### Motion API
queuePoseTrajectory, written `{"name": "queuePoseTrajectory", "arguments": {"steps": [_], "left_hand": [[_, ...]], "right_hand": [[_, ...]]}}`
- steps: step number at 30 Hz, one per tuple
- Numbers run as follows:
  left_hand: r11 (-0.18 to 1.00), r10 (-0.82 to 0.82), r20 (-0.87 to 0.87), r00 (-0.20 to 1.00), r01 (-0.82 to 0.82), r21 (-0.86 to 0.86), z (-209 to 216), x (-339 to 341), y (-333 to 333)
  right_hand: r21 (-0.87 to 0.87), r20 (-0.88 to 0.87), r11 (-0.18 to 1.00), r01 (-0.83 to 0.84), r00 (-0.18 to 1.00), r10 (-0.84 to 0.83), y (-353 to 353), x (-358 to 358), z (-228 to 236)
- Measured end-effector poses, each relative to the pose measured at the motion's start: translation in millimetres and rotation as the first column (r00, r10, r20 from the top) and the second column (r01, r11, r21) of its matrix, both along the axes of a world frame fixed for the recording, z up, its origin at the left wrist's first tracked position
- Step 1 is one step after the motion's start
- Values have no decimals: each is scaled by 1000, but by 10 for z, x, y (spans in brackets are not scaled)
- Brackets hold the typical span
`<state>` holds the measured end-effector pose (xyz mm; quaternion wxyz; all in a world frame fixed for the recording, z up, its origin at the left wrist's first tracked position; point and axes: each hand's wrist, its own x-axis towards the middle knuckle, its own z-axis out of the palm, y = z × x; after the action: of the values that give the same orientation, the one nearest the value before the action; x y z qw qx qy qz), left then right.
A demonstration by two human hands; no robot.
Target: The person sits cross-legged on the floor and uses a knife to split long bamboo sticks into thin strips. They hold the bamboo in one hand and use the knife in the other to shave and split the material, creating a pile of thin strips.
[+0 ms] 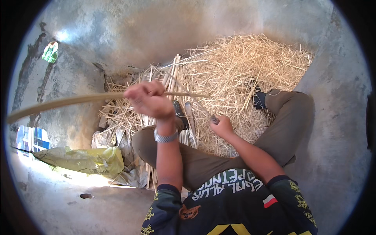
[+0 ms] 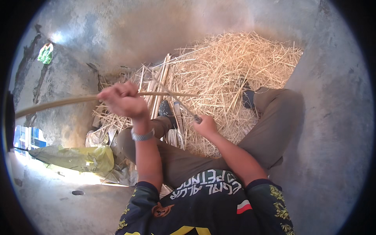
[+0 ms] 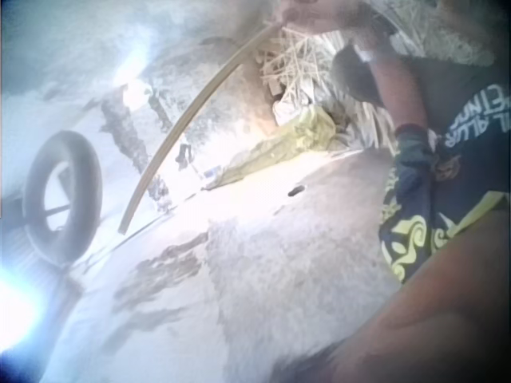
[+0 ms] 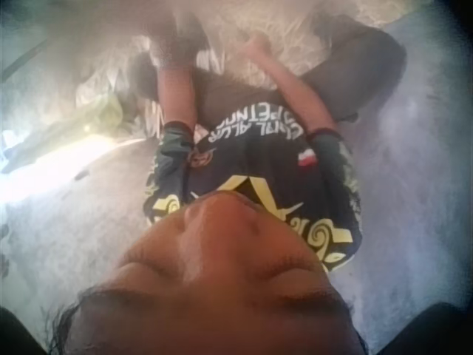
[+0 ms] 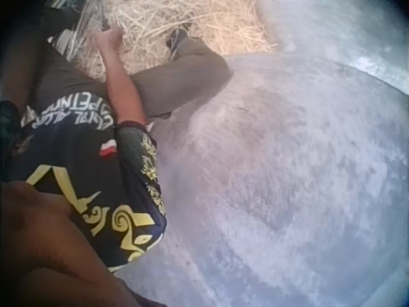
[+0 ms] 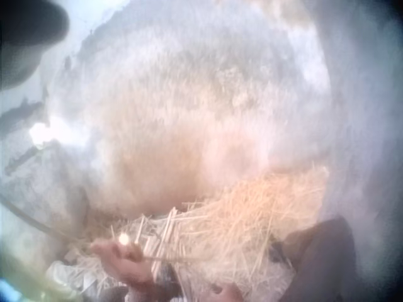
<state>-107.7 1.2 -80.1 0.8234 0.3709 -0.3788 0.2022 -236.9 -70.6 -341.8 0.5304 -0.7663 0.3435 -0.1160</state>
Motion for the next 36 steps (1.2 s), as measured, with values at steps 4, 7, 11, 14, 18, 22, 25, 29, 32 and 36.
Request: {"name": "queuePoseTrajectory", "arguments": {"steps": [4,7,11,14,18,22,25,29,32,36], "left_hand": [[914,-361,106,927,374,-159,448,-373,583],[971,-110,139,984,136,-197,696,-728,746],[970,105,30,994,-95,-224,762,-612,880],[923,244,-92,965,-261,-283,816,-577,870],[934,200,-52,978,-207,-291,738,-497,870],[915,235,-59,970,-241,-325,796,-563,915],[858,358,-115,927,-375,-351,853,-612,1030],[874,322,-16,947,-303,-379,852,-692,1478],[963,10,133,991,26,-267,842,-790,1759],[943,236,36,971,-220,-251,913,-780,1552]], "right_hand": [[-135,-232,970,204,945,-231,-73,-75,-18],[11,-119,990,139,983,-137,-109,24,24],[421,94,905,-55,995,17,-80,95,17],[631,155,771,-83,988,-20,113,167,138],[140,142,984,111,981,-131,190,89,317],[25,147,998,56,987,-59,257,-70,744],[-374,325,927,-7,935,138,309,-102,981],[-279,151,954,-104,977,151,52,4,902],[-2,-122,1000,-2,992,2,-133,15,772],[-16,-207,1000,0,978,-4,-91,-18,665]]}}
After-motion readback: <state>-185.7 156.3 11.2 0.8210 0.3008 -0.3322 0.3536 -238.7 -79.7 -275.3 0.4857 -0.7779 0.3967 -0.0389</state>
